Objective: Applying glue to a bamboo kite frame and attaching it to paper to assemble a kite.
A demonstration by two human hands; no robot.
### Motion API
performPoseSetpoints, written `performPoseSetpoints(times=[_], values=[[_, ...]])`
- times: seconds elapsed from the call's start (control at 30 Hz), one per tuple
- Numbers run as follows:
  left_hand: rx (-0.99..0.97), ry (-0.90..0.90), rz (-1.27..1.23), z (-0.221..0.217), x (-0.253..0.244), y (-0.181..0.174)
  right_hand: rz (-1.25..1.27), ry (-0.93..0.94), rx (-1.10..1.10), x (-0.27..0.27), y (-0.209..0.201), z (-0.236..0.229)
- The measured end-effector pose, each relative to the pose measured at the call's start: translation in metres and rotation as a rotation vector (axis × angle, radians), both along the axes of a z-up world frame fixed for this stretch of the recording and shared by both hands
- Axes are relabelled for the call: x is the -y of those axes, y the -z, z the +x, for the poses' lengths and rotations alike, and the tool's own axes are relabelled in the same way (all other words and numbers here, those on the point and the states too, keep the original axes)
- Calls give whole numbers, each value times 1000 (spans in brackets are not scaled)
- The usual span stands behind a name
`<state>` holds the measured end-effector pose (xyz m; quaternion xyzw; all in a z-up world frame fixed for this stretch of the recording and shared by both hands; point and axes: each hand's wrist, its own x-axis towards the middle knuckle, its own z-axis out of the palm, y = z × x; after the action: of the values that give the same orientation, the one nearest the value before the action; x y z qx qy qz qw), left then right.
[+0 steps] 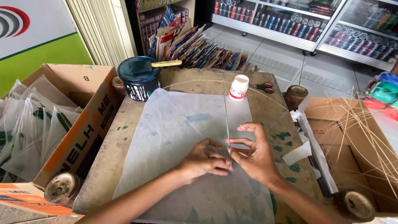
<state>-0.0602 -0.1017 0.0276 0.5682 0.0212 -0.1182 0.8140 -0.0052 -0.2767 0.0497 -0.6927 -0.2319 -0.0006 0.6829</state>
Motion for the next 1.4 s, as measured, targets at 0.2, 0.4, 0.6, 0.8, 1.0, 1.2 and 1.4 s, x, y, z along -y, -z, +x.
performPoseSetpoints(times=[0.2, 0.4, 0.6, 0.8, 1.0, 1.2, 1.4], values=[[-55, 27, -67, -3, 9, 3, -146, -162, -13, 14, 10, 18], [-72, -19, -113, 6, 0, 11, -527, 34, 185, 7, -41, 33], [-93, -2, -100, 1, -2, -3, -560, 232, 642, 3, -42, 156], [-129, 48, -140, 1, -9, -6, -794, 195, 595, -10, -32, 229], [-122, 69, -96, 3, -11, -15, -1056, 73, 527, -26, -48, 256], [-90, 84, -133, 8, -13, -12, -1396, 20, 466, -40, -66, 255], [-41, 125, -154, 10, -15, -1, -1495, 19, 476, -44, -74, 255]])
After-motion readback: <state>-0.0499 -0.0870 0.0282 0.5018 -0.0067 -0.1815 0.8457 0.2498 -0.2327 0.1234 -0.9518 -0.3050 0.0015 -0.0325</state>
